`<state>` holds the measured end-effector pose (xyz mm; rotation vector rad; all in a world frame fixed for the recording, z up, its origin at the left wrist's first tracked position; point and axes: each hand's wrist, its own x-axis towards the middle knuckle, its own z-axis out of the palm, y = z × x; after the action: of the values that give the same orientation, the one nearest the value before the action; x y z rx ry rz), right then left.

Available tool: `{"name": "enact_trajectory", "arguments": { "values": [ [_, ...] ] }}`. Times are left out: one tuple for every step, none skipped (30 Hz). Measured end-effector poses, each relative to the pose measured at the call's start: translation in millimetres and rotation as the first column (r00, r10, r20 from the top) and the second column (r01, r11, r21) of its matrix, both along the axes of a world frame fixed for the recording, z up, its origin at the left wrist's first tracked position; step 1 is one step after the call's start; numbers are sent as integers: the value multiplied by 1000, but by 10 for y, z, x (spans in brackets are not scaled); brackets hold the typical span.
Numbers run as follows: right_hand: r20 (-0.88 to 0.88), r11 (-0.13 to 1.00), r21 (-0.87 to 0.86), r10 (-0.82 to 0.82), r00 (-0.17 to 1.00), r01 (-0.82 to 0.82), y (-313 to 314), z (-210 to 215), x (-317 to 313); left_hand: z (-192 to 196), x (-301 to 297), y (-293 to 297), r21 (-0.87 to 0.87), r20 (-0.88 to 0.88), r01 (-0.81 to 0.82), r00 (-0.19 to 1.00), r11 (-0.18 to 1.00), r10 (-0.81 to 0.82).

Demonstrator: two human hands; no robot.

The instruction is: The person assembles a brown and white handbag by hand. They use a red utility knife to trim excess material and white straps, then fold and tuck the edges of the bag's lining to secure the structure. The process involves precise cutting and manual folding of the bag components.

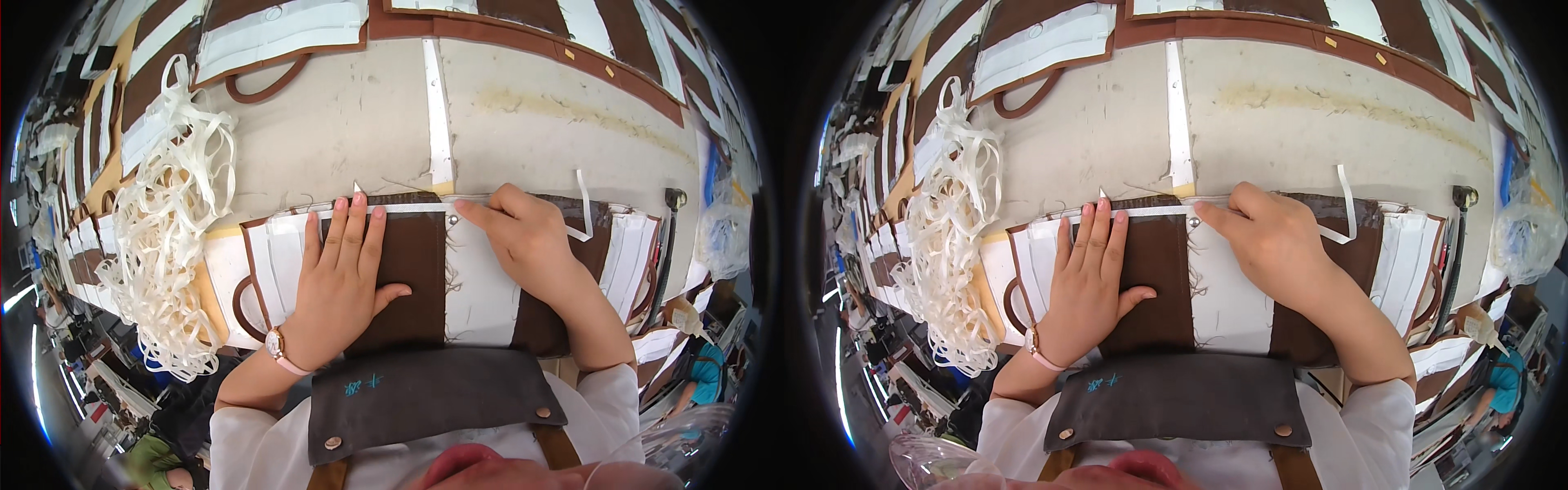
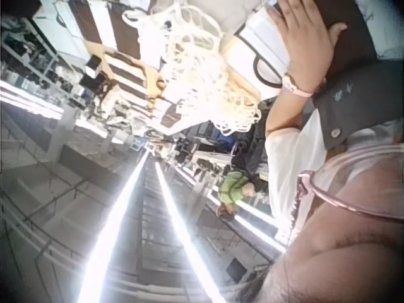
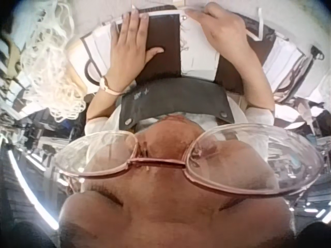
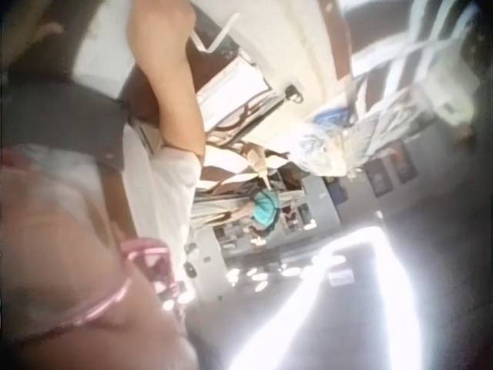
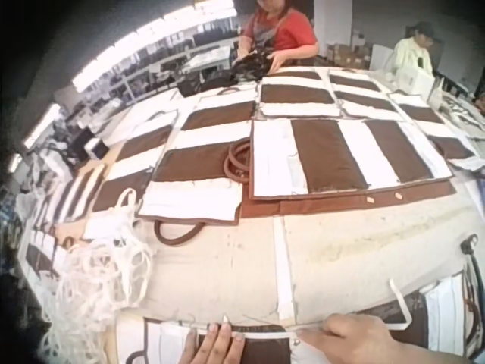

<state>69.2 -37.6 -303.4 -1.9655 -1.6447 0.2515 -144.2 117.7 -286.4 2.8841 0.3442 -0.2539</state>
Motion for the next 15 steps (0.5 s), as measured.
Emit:
{"name": "enact_trajectory", "arguments": {
  "values": [
    [18,1000,-12,3,1000,-3,1,7,-2,7,5,-5,2,0,-3,1000,1000,3],
    [35,1000,-25,6,999,-5,5,17,-6,13,16,-10,5,-1,-6,1000,1000,6],
    [51,999,-42,11,999,-9,-1,24,-16,28,31,-30,-7,8,-29,1000,1000,29],
    [70,998,-56,15,997,-11,-1,38,-20,62,62,-52,-19,16,-50,999,999,51],
    [90,998,-69,18,996,-12,6,58,-23,102,104,-77,-32,24,-71,997,997,72],
    [107,996,-85,27,994,-18,8,74,-32,159,194,-115,-51,74,-10,997,999,14],
    [127,997,-75,29,991,-19,16,81,-43,181,305,-139,-65,134,56,990,996,-47],
    [147,998,-65,29,989,-20,25,87,-58,163,361,-159,-91,168,114,981,989,-97],
    [168,998,-58,25,985,-15,7,102,-50,31,391,-184,-119,154,122,983,985,-103],
    [182,998,-61,19,983,-8,-31,143,-33,-49,376,-198,-119,147,117,984,986,-99],
    [197,998,-64,12,980,0,-74,215,-16,-89,361,-188,-120,139,113,986,986,-96],
    [199,997,-71,9,980,5,-118,256,-17,-61,354,-166,-128,132,122,986,984,-105],
    [194,996,-89,-13,981,31,-179,293,16,-72,361,-142,-128,118,127,987,984,-112],
    [190,993,-107,-35,981,56,-266,332,74,-85,369,-163,-121,123,122,987,985,-107],
    [187,989,-122,-59,980,83,-346,363,122,-90,379,-181,-113,129,120,986,986,-105]
  ]
}}
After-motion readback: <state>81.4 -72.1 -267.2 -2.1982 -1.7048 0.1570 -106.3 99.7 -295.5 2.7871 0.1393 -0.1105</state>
